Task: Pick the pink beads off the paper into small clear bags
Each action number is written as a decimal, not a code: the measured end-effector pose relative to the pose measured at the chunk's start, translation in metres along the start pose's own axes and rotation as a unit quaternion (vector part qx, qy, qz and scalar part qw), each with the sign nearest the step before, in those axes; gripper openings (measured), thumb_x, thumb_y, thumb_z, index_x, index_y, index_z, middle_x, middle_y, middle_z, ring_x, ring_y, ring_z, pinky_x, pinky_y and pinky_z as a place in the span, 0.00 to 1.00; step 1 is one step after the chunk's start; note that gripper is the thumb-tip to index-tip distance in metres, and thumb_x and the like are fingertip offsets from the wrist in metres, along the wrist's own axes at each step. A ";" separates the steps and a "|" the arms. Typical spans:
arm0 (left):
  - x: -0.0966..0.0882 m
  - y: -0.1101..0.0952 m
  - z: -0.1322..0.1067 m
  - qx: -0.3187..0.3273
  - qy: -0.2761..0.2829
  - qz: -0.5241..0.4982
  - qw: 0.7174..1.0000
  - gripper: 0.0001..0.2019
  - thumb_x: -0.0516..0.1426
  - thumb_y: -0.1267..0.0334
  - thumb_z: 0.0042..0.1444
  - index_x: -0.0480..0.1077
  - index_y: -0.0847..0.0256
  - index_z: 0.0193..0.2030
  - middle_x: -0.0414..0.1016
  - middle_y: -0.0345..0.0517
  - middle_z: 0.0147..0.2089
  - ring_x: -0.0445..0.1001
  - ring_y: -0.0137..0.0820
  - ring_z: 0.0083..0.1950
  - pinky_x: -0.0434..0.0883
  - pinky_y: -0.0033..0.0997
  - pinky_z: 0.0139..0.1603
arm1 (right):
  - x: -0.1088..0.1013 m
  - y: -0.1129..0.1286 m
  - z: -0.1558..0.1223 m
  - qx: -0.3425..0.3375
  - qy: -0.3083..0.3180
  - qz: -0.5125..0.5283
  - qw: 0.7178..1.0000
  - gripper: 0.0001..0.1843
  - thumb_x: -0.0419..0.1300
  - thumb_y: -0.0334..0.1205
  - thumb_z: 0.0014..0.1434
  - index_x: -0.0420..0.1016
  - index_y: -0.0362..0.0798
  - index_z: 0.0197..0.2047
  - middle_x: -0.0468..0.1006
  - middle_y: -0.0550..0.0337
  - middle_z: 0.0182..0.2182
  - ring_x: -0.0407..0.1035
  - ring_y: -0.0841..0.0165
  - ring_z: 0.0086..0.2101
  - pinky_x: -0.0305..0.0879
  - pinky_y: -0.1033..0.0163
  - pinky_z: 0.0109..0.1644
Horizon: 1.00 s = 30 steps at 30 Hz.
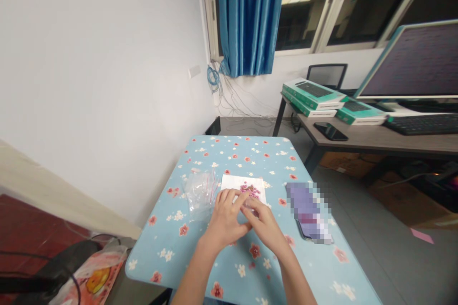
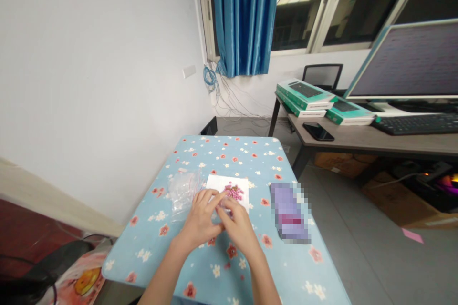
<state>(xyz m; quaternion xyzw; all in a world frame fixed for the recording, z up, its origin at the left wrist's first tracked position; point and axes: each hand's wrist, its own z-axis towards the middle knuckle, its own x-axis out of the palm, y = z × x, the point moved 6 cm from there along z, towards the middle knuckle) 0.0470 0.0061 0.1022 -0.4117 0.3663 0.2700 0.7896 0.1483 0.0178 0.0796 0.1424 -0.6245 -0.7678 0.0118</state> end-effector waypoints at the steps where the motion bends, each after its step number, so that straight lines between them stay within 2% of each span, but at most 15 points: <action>1: -0.001 0.001 0.000 -0.003 0.000 0.003 1.000 0.33 0.60 0.64 0.44 0.59 0.53 0.60 0.66 0.48 0.50 0.63 0.41 0.52 0.62 0.45 0.54 | 0.001 -0.005 0.002 0.013 -0.017 0.039 0.999 0.11 0.58 0.45 0.56 0.79 0.49 0.35 0.78 0.52 0.40 0.69 0.58 0.43 0.64 0.54 0.47; 4: -0.004 0.009 -0.002 -0.010 0.002 0.018 1.000 0.38 0.62 0.64 0.44 0.54 0.51 0.63 0.65 0.47 0.53 0.62 0.42 0.55 0.60 0.48 0.57 | 0.005 -0.025 0.004 0.094 -0.062 0.195 0.974 0.13 0.61 0.46 0.51 0.80 0.48 0.36 0.78 0.52 0.38 0.72 0.60 0.37 0.68 0.56 0.40; 6: -0.009 0.016 -0.005 -0.016 -0.001 0.020 1.000 0.39 0.63 0.63 0.44 0.53 0.50 0.64 0.63 0.48 0.58 0.60 0.43 0.58 0.58 0.50 0.59 | 0.006 -0.036 0.004 0.147 -0.094 0.289 0.941 0.14 0.62 0.45 0.47 0.80 0.47 0.36 0.79 0.53 0.37 0.73 0.62 0.34 0.69 0.59 0.35; 10: -0.020 0.036 -0.014 -0.072 -0.018 -0.037 0.997 0.40 0.63 0.61 0.46 0.50 0.48 0.65 0.56 0.47 0.65 0.57 0.43 0.63 0.57 0.49 0.62 | 0.005 -0.052 0.005 0.193 -0.180 0.417 0.869 0.12 0.63 0.40 0.44 0.80 0.45 0.33 0.80 0.54 0.37 0.74 0.63 0.35 0.70 0.64 0.31; 12: -0.022 0.044 -0.018 -0.119 -0.014 -0.112 0.987 0.38 0.62 0.61 0.47 0.51 0.48 0.64 0.58 0.48 0.63 0.63 0.42 0.61 0.61 0.48 0.60 | 0.007 -0.061 0.005 0.215 -0.228 0.464 0.828 0.11 0.62 0.39 0.44 0.79 0.45 0.33 0.81 0.55 0.36 0.74 0.64 0.36 0.70 0.66 0.30; 15: -0.016 0.050 -0.021 -0.185 -0.004 -0.236 0.954 0.31 0.60 0.59 0.51 0.55 0.53 0.61 0.70 0.49 0.53 0.73 0.36 0.47 0.69 0.42 0.51 | 0.015 -0.074 0.004 0.240 -0.259 0.508 0.786 0.10 0.59 0.38 0.47 0.78 0.44 0.33 0.81 0.55 0.33 0.74 0.66 0.34 0.71 0.68 0.29; 18: -0.008 0.051 -0.021 -0.215 -0.014 -0.303 0.928 0.21 0.57 0.61 0.53 0.62 0.57 0.54 0.74 0.45 0.41 0.75 0.31 0.39 0.71 0.36 0.45 | 0.024 -0.084 0.003 0.246 -0.254 0.517 0.779 0.10 0.59 0.37 0.48 0.77 0.44 0.33 0.81 0.56 0.32 0.74 0.68 0.30 0.71 0.68 0.27; 22: -0.003 0.047 -0.018 -0.218 -0.031 -0.340 0.914 0.15 0.56 0.65 0.52 0.66 0.59 0.48 0.73 0.40 0.31 0.72 0.28 0.34 0.70 0.30 0.40 | 0.033 -0.090 0.000 0.245 -0.245 0.520 0.781 0.08 0.60 0.38 0.49 0.75 0.45 0.34 0.79 0.59 0.27 0.73 0.71 0.25 0.68 0.71 0.22; 27: -0.010 0.039 -0.013 -0.204 -0.049 -0.337 0.918 0.13 0.56 0.68 0.51 0.69 0.59 0.45 0.71 0.37 0.29 0.70 0.27 0.32 0.68 0.28 0.39 | 0.042 -0.091 -0.003 0.284 -0.264 0.552 0.738 0.04 0.60 0.37 0.49 0.70 0.46 0.29 0.73 0.66 0.18 0.62 0.78 0.15 0.55 0.76 0.12; 30: -0.021 0.036 -0.011 -0.190 -0.071 -0.326 0.923 0.12 0.55 0.68 0.52 0.69 0.59 0.44 0.70 0.37 0.29 0.70 0.27 0.33 0.67 0.28 0.42 | 0.048 -0.089 -0.001 0.291 -0.235 0.582 0.722 0.08 0.61 0.38 0.49 0.64 0.47 0.25 0.65 0.71 0.14 0.53 0.81 0.11 0.45 0.77 0.09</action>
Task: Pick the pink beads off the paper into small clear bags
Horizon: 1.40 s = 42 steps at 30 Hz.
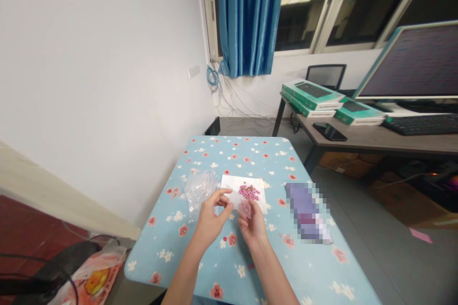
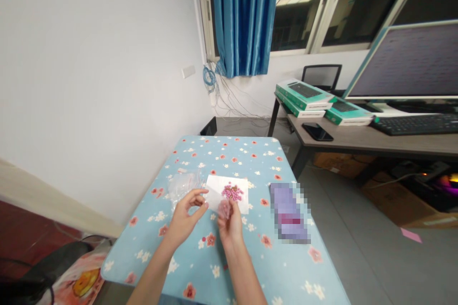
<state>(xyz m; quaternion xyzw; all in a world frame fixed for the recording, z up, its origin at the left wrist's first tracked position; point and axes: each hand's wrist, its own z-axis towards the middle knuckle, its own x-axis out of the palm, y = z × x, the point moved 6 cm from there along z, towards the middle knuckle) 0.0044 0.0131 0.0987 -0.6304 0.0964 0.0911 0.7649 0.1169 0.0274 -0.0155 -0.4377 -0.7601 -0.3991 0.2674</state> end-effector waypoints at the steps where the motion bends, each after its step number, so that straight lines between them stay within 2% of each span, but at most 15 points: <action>1: -0.003 -0.003 0.000 0.006 -0.009 0.001 1.000 0.12 0.56 0.68 0.52 0.69 0.59 0.44 0.70 0.37 0.30 0.71 0.27 0.34 0.67 0.29 0.43 | 0.002 -0.001 0.000 0.011 0.014 0.005 1.000 0.10 0.61 0.39 0.49 0.62 0.47 0.25 0.61 0.73 0.13 0.50 0.82 0.10 0.42 0.77 0.09; 6: -0.025 -0.008 0.004 0.026 -0.061 -0.064 0.996 0.13 0.58 0.66 0.51 0.68 0.59 0.44 0.70 0.36 0.28 0.72 0.28 0.37 0.66 0.31 0.48 | 0.010 0.001 0.001 0.043 0.072 0.003 0.996 0.17 0.61 0.42 0.50 0.54 0.49 0.22 0.54 0.77 0.12 0.40 0.83 0.10 0.34 0.77 0.10; 10: -0.037 -0.006 0.007 0.030 -0.087 -0.126 0.988 0.12 0.60 0.64 0.50 0.69 0.60 0.42 0.69 0.36 0.26 0.71 0.26 0.33 0.67 0.28 0.43 | 0.018 0.007 0.005 0.038 0.117 -0.044 0.991 0.20 0.60 0.47 0.52 0.52 0.49 0.22 0.52 0.77 0.12 0.37 0.83 0.11 0.32 0.76 0.11; 13: -0.046 -0.001 0.008 0.018 -0.127 -0.155 0.980 0.13 0.61 0.64 0.48 0.70 0.60 0.42 0.69 0.36 0.27 0.71 0.25 0.31 0.67 0.25 0.40 | 0.021 0.015 0.011 -0.004 0.113 -0.115 0.987 0.21 0.58 0.51 0.53 0.52 0.50 0.21 0.50 0.77 0.11 0.35 0.81 0.11 0.30 0.74 0.12; 15: -0.056 0.005 0.008 0.005 -0.167 -0.194 0.967 0.14 0.62 0.64 0.47 0.70 0.60 0.42 0.69 0.35 0.26 0.73 0.26 0.34 0.66 0.25 0.41 | 0.023 0.028 0.016 -0.084 0.102 -0.216 0.967 0.22 0.54 0.55 0.55 0.51 0.50 0.21 0.50 0.75 0.11 0.38 0.80 0.12 0.33 0.72 0.13; 17: -0.069 0.012 0.008 -0.012 -0.207 -0.249 0.946 0.14 0.63 0.65 0.45 0.70 0.59 0.41 0.69 0.35 0.26 0.75 0.30 0.40 0.66 0.25 0.43 | 0.029 0.046 0.017 -0.210 0.094 -0.370 0.900 0.24 0.50 0.57 0.57 0.53 0.50 0.20 0.55 0.71 0.12 0.47 0.77 0.13 0.42 0.70 0.16; 18: -0.075 0.016 0.008 -0.019 -0.227 -0.277 0.933 0.15 0.63 0.66 0.44 0.70 0.59 0.40 0.68 0.34 0.25 0.76 0.32 0.43 0.66 0.25 0.44 | 0.034 0.055 0.017 -0.274 0.092 -0.460 0.840 0.25 0.48 0.57 0.59 0.54 0.49 0.19 0.59 0.68 0.13 0.53 0.75 0.15 0.47 0.69 0.19; 20: -0.090 0.027 0.008 -0.032 -0.267 -0.324 0.907 0.14 0.63 0.66 0.42 0.70 0.59 0.38 0.68 0.34 0.24 0.76 0.34 0.45 0.66 0.25 0.43 | 0.043 0.063 0.017 -0.359 0.081 -0.633 0.682 0.24 0.46 0.54 0.62 0.60 0.48 0.20 0.67 0.62 0.17 0.64 0.70 0.22 0.54 0.67 0.26; 22: -0.101 0.038 0.008 -0.042 -0.302 -0.352 0.885 0.13 0.62 0.67 0.41 0.70 0.60 0.37 0.69 0.35 0.26 0.76 0.34 0.45 0.66 0.26 0.42 | 0.046 0.065 0.022 -0.376 0.056 -0.759 0.529 0.22 0.44 0.48 0.64 0.66 0.48 0.24 0.73 0.57 0.22 0.69 0.67 0.28 0.55 0.66 0.30; 23: -0.106 0.044 0.008 -0.047 -0.316 -0.359 0.877 0.13 0.62 0.67 0.40 0.70 0.60 0.36 0.70 0.36 0.27 0.76 0.34 0.45 0.67 0.26 0.42 | 0.045 0.064 0.025 -0.371 0.044 -0.799 0.471 0.21 0.44 0.46 0.65 0.69 0.47 0.27 0.76 0.55 0.25 0.70 0.66 0.30 0.55 0.66 0.31; 24: -0.109 0.050 0.009 -0.054 -0.325 -0.364 0.871 0.13 0.61 0.67 0.40 0.70 0.60 0.36 0.71 0.37 0.29 0.76 0.34 0.45 0.67 0.27 0.42 | 0.044 0.063 0.029 -0.365 0.037 -0.827 0.426 0.20 0.44 0.44 0.65 0.71 0.47 0.29 0.77 0.53 0.28 0.71 0.66 0.31 0.55 0.66 0.32; 26: -0.114 0.062 0.009 -0.067 -0.336 -0.367 0.865 0.13 0.60 0.67 0.39 0.69 0.60 0.35 0.72 0.38 0.31 0.76 0.34 0.45 0.67 0.28 0.42 | 0.040 0.060 0.035 -0.362 0.029 -0.853 0.374 0.18 0.45 0.43 0.65 0.73 0.47 0.34 0.79 0.51 0.33 0.72 0.66 0.33 0.56 0.66 0.32; 29: -0.116 0.077 0.009 -0.077 -0.342 -0.362 0.864 0.12 0.59 0.67 0.39 0.69 0.60 0.35 0.72 0.39 0.32 0.76 0.35 0.44 0.68 0.30 0.41 | 0.037 0.056 0.040 -0.380 0.026 -0.857 0.347 0.17 0.46 0.43 0.65 0.73 0.47 0.38 0.79 0.51 0.35 0.72 0.66 0.32 0.55 0.66 0.31; 37: -0.108 0.100 0.011 -0.114 -0.325 -0.317 0.884 0.15 0.60 0.66 0.36 0.70 0.61 0.35 0.68 0.37 0.29 0.70 0.25 0.32 0.65 0.24 0.33 | 0.037 0.052 0.041 -0.408 0.041 -0.848 0.337 0.13 0.49 0.40 0.64 0.73 0.48 0.34 0.78 0.52 0.38 0.72 0.65 0.36 0.55 0.65 0.32; 42: -0.108 0.107 0.009 -0.118 -0.325 -0.170 0.923 0.14 0.57 0.62 0.39 0.70 0.62 0.36 0.64 0.35 0.26 0.64 0.24 0.28 0.61 0.24 0.32 | 0.036 0.051 0.039 -0.415 0.035 -0.852 0.317 0.13 0.49 0.39 0.64 0.73 0.48 0.35 0.77 0.51 0.38 0.70 0.64 0.37 0.54 0.64 0.32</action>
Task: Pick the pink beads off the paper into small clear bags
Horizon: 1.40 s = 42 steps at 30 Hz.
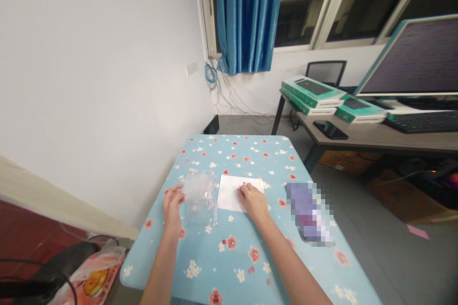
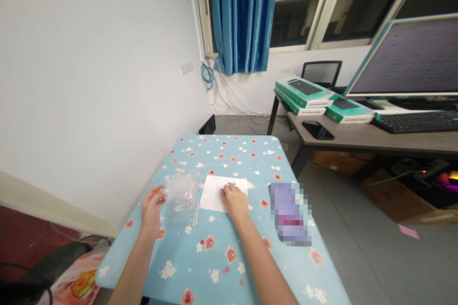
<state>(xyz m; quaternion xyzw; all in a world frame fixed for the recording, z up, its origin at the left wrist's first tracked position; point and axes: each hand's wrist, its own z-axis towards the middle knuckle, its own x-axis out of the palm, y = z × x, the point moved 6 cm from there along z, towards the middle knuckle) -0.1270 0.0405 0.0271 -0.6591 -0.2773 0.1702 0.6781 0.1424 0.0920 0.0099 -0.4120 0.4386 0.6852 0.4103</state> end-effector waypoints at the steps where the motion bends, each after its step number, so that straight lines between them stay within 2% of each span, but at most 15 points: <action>1: -0.002 0.001 0.000 0.019 0.001 0.042 0.999 0.14 0.57 0.61 0.40 0.70 0.62 0.36 0.63 0.35 0.25 0.63 0.25 0.28 0.61 0.25 0.32 | 0.000 0.000 0.000 -0.003 -0.006 -0.006 1.000 0.13 0.49 0.39 0.64 0.73 0.48 0.35 0.77 0.51 0.39 0.70 0.63 0.38 0.54 0.64 0.32; 4: -0.007 0.002 -0.002 0.073 0.007 0.172 0.982 0.13 0.56 0.59 0.42 0.69 0.61 0.36 0.60 0.35 0.23 0.61 0.28 0.26 0.62 0.28 0.31 | -0.001 0.001 -0.001 -0.010 -0.025 -0.013 1.000 0.13 0.48 0.39 0.64 0.73 0.48 0.35 0.76 0.51 0.38 0.68 0.62 0.41 0.54 0.63 0.32; 6: -0.009 0.000 -0.008 0.121 0.001 0.256 0.959 0.12 0.55 0.58 0.45 0.69 0.59 0.37 0.62 0.37 0.26 0.64 0.31 0.29 0.64 0.32 0.35 | -0.001 0.001 -0.001 -0.014 -0.036 -0.011 0.999 0.13 0.48 0.38 0.64 0.73 0.49 0.35 0.76 0.52 0.38 0.67 0.63 0.41 0.54 0.63 0.32; 9: -0.009 -0.009 -0.025 0.220 -0.009 0.368 0.903 0.13 0.56 0.60 0.47 0.70 0.58 0.41 0.65 0.43 0.33 0.68 0.38 0.37 0.66 0.42 0.45 | -0.002 0.001 -0.002 -0.019 -0.052 -0.004 0.998 0.13 0.48 0.38 0.64 0.73 0.49 0.35 0.75 0.52 0.38 0.66 0.63 0.40 0.53 0.63 0.32; 11: -0.004 -0.015 -0.039 0.275 0.004 0.418 0.866 0.15 0.56 0.61 0.49 0.69 0.58 0.45 0.67 0.47 0.39 0.68 0.42 0.43 0.64 0.47 0.50 | -0.003 0.001 -0.002 -0.022 -0.062 -0.004 0.998 0.13 0.48 0.38 0.64 0.73 0.49 0.35 0.75 0.53 0.37 0.66 0.63 0.39 0.53 0.62 0.32; 15: 0.009 -0.015 -0.062 0.340 0.097 0.473 0.807 0.19 0.56 0.59 0.53 0.66 0.55 0.53 0.66 0.51 0.50 0.65 0.44 0.54 0.62 0.48 0.56 | -0.007 0.001 -0.004 -0.018 -0.078 0.008 0.997 0.14 0.47 0.40 0.64 0.72 0.49 0.32 0.73 0.54 0.33 0.65 0.63 0.37 0.51 0.63 0.30; 18: 0.014 -0.004 -0.070 0.345 0.177 0.509 0.769 0.25 0.56 0.56 0.54 0.62 0.52 0.59 0.61 0.50 0.60 0.61 0.45 0.58 0.61 0.49 0.57 | -0.011 0.001 -0.005 -0.009 -0.088 0.028 0.996 0.15 0.47 0.42 0.63 0.71 0.49 0.31 0.72 0.55 0.32 0.65 0.64 0.35 0.50 0.64 0.29; 20: 0.013 0.005 -0.071 0.333 0.207 0.526 0.755 0.25 0.56 0.55 0.55 0.60 0.50 0.60 0.59 0.50 0.62 0.59 0.45 0.60 0.61 0.50 0.58 | -0.015 -0.001 -0.006 0.008 -0.099 0.054 0.994 0.15 0.47 0.44 0.63 0.71 0.49 0.32 0.72 0.56 0.32 0.66 0.66 0.34 0.50 0.65 0.29; 24: 0.012 0.017 -0.065 0.319 0.217 0.536 0.751 0.24 0.55 0.55 0.56 0.61 0.50 0.60 0.60 0.50 0.63 0.59 0.44 0.60 0.61 0.50 0.57 | -0.028 -0.013 -0.006 0.060 -0.132 0.153 0.977 0.15 0.48 0.46 0.62 0.71 0.49 0.33 0.73 0.58 0.31 0.66 0.68 0.32 0.54 0.66 0.32; 29: 0.016 0.018 -0.058 0.327 0.215 0.530 0.752 0.24 0.55 0.55 0.56 0.61 0.50 0.60 0.60 0.50 0.63 0.59 0.44 0.61 0.61 0.50 0.58 | -0.047 -0.044 -0.007 0.154 -0.186 0.293 0.925 0.15 0.49 0.49 0.59 0.69 0.47 0.32 0.73 0.58 0.30 0.63 0.70 0.26 0.58 0.64 0.34; 32: 0.018 0.015 -0.055 0.323 0.214 0.528 0.755 0.24 0.56 0.55 0.55 0.61 0.50 0.60 0.60 0.49 0.63 0.59 0.44 0.62 0.60 0.51 0.58 | -0.045 -0.065 -0.013 0.209 -0.178 0.361 0.891 0.17 0.52 0.52 0.56 0.70 0.46 0.32 0.74 0.57 0.29 0.64 0.69 0.26 0.59 0.64 0.32; 35: 0.018 0.006 -0.054 0.331 0.213 0.515 0.762 0.23 0.56 0.54 0.55 0.63 0.50 0.58 0.62 0.49 0.61 0.61 0.44 0.60 0.60 0.51 0.58 | -0.036 -0.083 -0.020 0.232 -0.155 0.407 0.870 0.17 0.55 0.53 0.52 0.72 0.46 0.32 0.75 0.57 0.29 0.63 0.69 0.24 0.59 0.64 0.30; 37: 0.018 -0.003 -0.051 0.343 0.203 0.497 0.771 0.22 0.56 0.54 0.55 0.64 0.50 0.57 0.65 0.49 0.59 0.63 0.43 0.59 0.59 0.50 0.59 | -0.030 -0.092 -0.023 0.229 -0.136 0.421 0.867 0.16 0.56 0.52 0.51 0.73 0.46 0.32 0.75 0.58 0.28 0.63 0.71 0.22 0.59 0.64 0.29; 40: 0.018 -0.019 -0.040 0.360 0.177 0.466 0.788 0.17 0.55 0.56 0.56 0.67 0.52 0.52 0.69 0.48 0.54 0.66 0.41 0.56 0.57 0.50 0.60 | -0.026 -0.099 -0.026 0.216 -0.104 0.407 0.882 0.16 0.57 0.49 0.50 0.75 0.46 0.35 0.74 0.60 0.26 0.62 0.71 0.20 0.57 0.65 0.27; 42: 0.020 -0.027 -0.029 0.363 0.173 0.449 0.798 0.14 0.54 0.58 0.56 0.69 0.53 0.49 0.72 0.47 0.51 0.69 0.41 0.53 0.59 0.48 0.58 | -0.026 -0.099 -0.026 0.211 -0.093 0.389 0.892 0.15 0.57 0.48 0.51 0.75 0.46 0.35 0.74 0.60 0.25 0.62 0.71 0.20 0.57 0.65 0.27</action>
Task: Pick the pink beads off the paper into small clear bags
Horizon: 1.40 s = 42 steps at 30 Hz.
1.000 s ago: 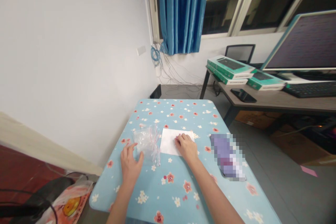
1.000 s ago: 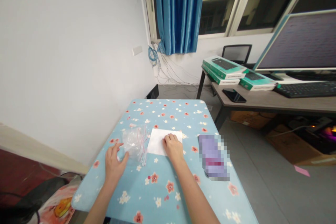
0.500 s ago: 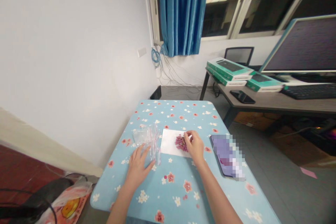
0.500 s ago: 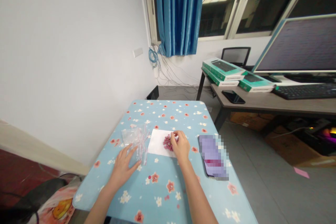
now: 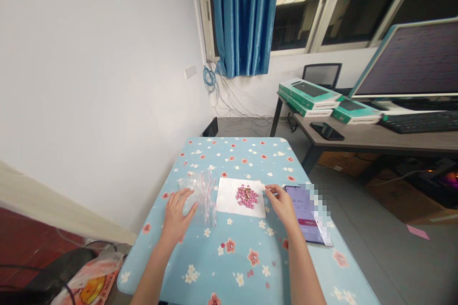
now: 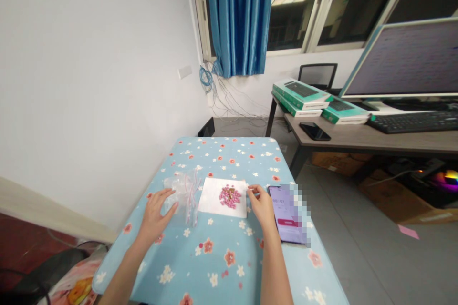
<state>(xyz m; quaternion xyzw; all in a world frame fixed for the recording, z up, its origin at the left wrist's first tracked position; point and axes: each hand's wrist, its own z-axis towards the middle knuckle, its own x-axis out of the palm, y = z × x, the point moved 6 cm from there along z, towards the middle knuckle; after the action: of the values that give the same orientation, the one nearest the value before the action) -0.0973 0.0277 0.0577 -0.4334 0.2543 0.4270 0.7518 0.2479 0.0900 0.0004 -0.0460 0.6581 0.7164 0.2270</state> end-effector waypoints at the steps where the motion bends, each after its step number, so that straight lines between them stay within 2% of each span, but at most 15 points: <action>1: -0.001 0.002 0.007 0.001 0.001 -0.006 1.000 0.13 0.54 0.58 0.56 0.69 0.53 0.48 0.73 0.47 0.49 0.69 0.41 0.52 0.61 0.47 0.56 | 0.000 0.001 0.000 -0.001 0.002 -0.008 1.000 0.15 0.56 0.48 0.51 0.75 0.46 0.35 0.74 0.60 0.25 0.63 0.70 0.21 0.57 0.64 0.27; 4: 0.000 0.005 0.026 0.013 0.023 -0.005 1.000 0.14 0.55 0.58 0.55 0.69 0.53 0.49 0.73 0.46 0.49 0.69 0.42 0.51 0.62 0.44 0.54 | 0.003 0.003 -0.001 -0.003 0.011 -0.026 1.000 0.14 0.56 0.47 0.52 0.75 0.47 0.35 0.75 0.60 0.25 0.64 0.69 0.22 0.57 0.64 0.29; 8: 0.011 0.008 0.045 0.042 0.079 0.033 0.995 0.19 0.55 0.56 0.55 0.66 0.54 0.53 0.71 0.48 0.53 0.66 0.42 0.54 0.60 0.45 0.55 | 0.006 0.004 -0.003 -0.004 0.018 -0.031 0.999 0.15 0.55 0.47 0.53 0.75 0.47 0.37 0.75 0.60 0.27 0.65 0.69 0.22 0.58 0.64 0.29; 13: 0.026 0.009 0.057 0.080 0.169 0.093 0.978 0.31 0.58 0.50 0.51 0.58 0.54 0.62 0.62 0.52 0.61 0.59 0.47 0.61 0.57 0.48 0.58 | 0.006 0.001 -0.003 0.001 0.032 -0.041 0.999 0.16 0.54 0.48 0.53 0.74 0.46 0.38 0.75 0.58 0.28 0.65 0.68 0.23 0.58 0.64 0.29; 18: 0.030 0.007 0.066 0.080 0.224 0.138 0.961 0.35 0.59 0.48 0.50 0.57 0.58 0.63 0.61 0.55 0.62 0.58 0.48 0.62 0.56 0.49 0.60 | 0.010 0.002 -0.003 0.000 0.075 -0.063 0.995 0.18 0.52 0.45 0.53 0.74 0.45 0.41 0.76 0.57 0.30 0.66 0.69 0.24 0.59 0.65 0.30; 22: 0.029 0.006 0.068 0.090 0.214 0.147 0.961 0.32 0.59 0.49 0.51 0.59 0.58 0.61 0.67 0.53 0.57 0.63 0.46 0.58 0.59 0.47 0.57 | 0.011 0.007 -0.006 -0.007 0.109 -0.114 0.987 0.17 0.51 0.43 0.53 0.74 0.45 0.42 0.76 0.59 0.28 0.67 0.69 0.24 0.57 0.65 0.30; 28: 0.017 0.001 0.070 0.097 0.160 0.143 0.972 0.27 0.58 0.50 0.52 0.63 0.57 0.58 0.70 0.50 0.52 0.66 0.45 0.55 0.60 0.47 0.55 | 0.010 0.018 -0.011 -0.019 0.104 -0.218 0.970 0.16 0.52 0.43 0.53 0.76 0.48 0.41 0.78 0.58 0.32 0.70 0.65 0.32 0.57 0.64 0.34; 31: 0.005 -0.013 0.069 0.098 0.120 0.121 0.981 0.27 0.58 0.50 0.52 0.62 0.57 0.57 0.70 0.49 0.53 0.66 0.43 0.55 0.59 0.47 0.55 | 0.013 0.022 -0.014 -0.030 0.106 -0.242 0.964 0.16 0.52 0.43 0.54 0.76 0.48 0.42 0.78 0.58 0.32 0.71 0.64 0.34 0.58 0.64 0.36; 34: 0.000 -0.036 0.063 0.103 0.084 0.078 0.988 0.26 0.57 0.49 0.53 0.62 0.55 0.57 0.70 0.47 0.53 0.66 0.41 0.55 0.59 0.45 0.55 | 0.018 0.023 -0.014 -0.043 0.112 -0.251 0.960 0.15 0.52 0.40 0.55 0.77 0.48 0.41 0.78 0.58 0.32 0.71 0.65 0.34 0.57 0.65 0.36; 37: 0.010 -0.061 0.052 0.107 0.082 0.026 0.991 0.25 0.59 0.51 0.52 0.63 0.55 0.55 0.71 0.46 0.51 0.67 0.40 0.53 0.60 0.44 0.55 | 0.019 0.022 -0.014 -0.042 0.109 -0.258 0.959 0.15 0.52 0.40 0.54 0.77 0.49 0.40 0.78 0.58 0.31 0.71 0.65 0.34 0.56 0.65 0.34; 42: 0.045 -0.090 0.032 0.116 0.076 -0.026 0.990 0.23 0.60 0.52 0.50 0.66 0.57 0.52 0.73 0.46 0.45 0.69 0.39 0.47 0.62 0.44 0.53 | 0.020 0.023 -0.014 -0.038 0.108 -0.257 0.960 0.13 0.52 0.42 0.55 0.76 0.50 0.36 0.76 0.61 0.26 0.70 0.66 0.30 0.52 0.66 0.30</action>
<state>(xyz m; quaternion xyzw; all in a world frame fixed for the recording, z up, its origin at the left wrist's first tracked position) 0.0037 0.0511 0.0794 -0.3806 0.3477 0.3407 0.7863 0.2178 0.0806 0.0125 -0.2992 0.6169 0.6491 0.3293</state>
